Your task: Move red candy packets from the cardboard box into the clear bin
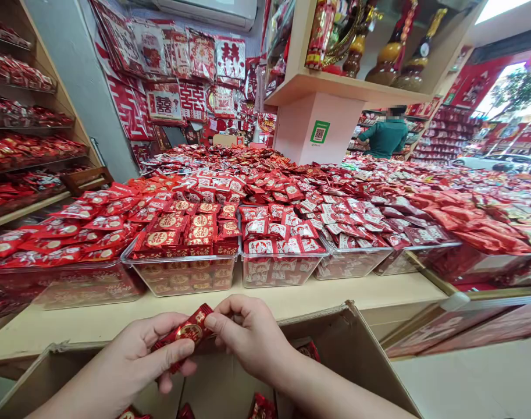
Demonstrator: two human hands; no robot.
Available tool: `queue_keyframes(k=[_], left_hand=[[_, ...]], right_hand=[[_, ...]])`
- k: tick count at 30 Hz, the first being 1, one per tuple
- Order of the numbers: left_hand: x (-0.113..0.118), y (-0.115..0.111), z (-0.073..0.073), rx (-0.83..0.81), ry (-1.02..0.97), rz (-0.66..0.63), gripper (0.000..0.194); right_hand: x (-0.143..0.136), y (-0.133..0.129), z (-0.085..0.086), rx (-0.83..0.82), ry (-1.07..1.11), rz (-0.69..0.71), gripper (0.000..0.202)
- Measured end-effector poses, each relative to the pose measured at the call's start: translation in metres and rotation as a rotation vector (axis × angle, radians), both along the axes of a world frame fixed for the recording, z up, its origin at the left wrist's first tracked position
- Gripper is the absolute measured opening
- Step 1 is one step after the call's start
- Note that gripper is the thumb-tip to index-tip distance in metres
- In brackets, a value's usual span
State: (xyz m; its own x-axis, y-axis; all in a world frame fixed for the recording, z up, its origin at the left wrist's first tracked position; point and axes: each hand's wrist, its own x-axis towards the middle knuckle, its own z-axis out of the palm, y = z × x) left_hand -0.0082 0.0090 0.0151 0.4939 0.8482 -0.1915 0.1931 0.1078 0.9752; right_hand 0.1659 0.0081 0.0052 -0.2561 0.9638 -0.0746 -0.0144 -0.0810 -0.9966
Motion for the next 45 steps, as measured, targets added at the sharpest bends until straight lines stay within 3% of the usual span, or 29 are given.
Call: queue_keyframes(k=[4,6,8,10,13,15,18,20,27,31,34,40,43,45], left_hand=[[0.0,0.001,0.004,-0.006,0.017,0.051,0.028],[-0.002,0.001,0.007,0.009,0.039,0.109,0.031],[-0.006,0.002,0.008,0.123,0.073,0.224,0.033],[-0.015,0.007,0.008,0.447,0.155,0.387,0.029],[-0.03,0.022,0.006,1.108,0.412,0.54,0.028],[-0.038,0.034,0.003,1.322,0.642,0.589,0.04],[-0.043,0.046,0.0,1.278,0.919,0.655,0.044],[-0.042,0.049,-0.001,1.231,0.999,0.653,0.042],[-0.04,0.047,0.002,1.185,1.047,0.596,0.041],[-0.04,0.048,0.001,1.189,1.037,0.614,0.041],[-0.04,0.05,0.0,1.195,1.034,0.617,0.041],[-0.041,0.05,-0.002,1.229,1.027,0.623,0.042],[-0.042,0.052,-0.003,1.261,1.024,0.616,0.042],[-0.043,0.054,-0.004,1.291,1.023,0.618,0.041]], right_hand=[[0.0,0.0,0.007,-0.052,0.015,0.061,0.039],[-0.001,0.003,0.018,-0.018,-0.014,0.06,0.037],[-0.001,0.012,0.034,0.078,-0.045,0.026,0.032],[0.001,0.03,0.054,0.187,-0.051,-0.047,0.027],[0.002,0.068,0.076,0.288,-0.09,-0.183,0.026],[-0.001,0.093,0.081,0.285,-0.175,-0.229,0.016],[-0.01,0.118,0.076,0.249,-0.297,-0.244,0.004],[-0.015,0.125,0.07,0.233,-0.352,-0.231,0.004],[-0.021,0.128,0.069,0.333,-0.696,-0.202,0.018],[-0.023,0.128,0.075,0.407,-0.893,-0.137,0.012],[-0.024,0.127,0.077,0.467,-1.005,-0.052,0.009],[-0.023,0.121,0.084,0.537,-1.131,-0.073,0.01],[-0.019,0.104,0.095,0.614,-1.093,-0.103,0.013],[-0.015,0.084,0.096,0.652,-1.006,-0.008,0.015]])
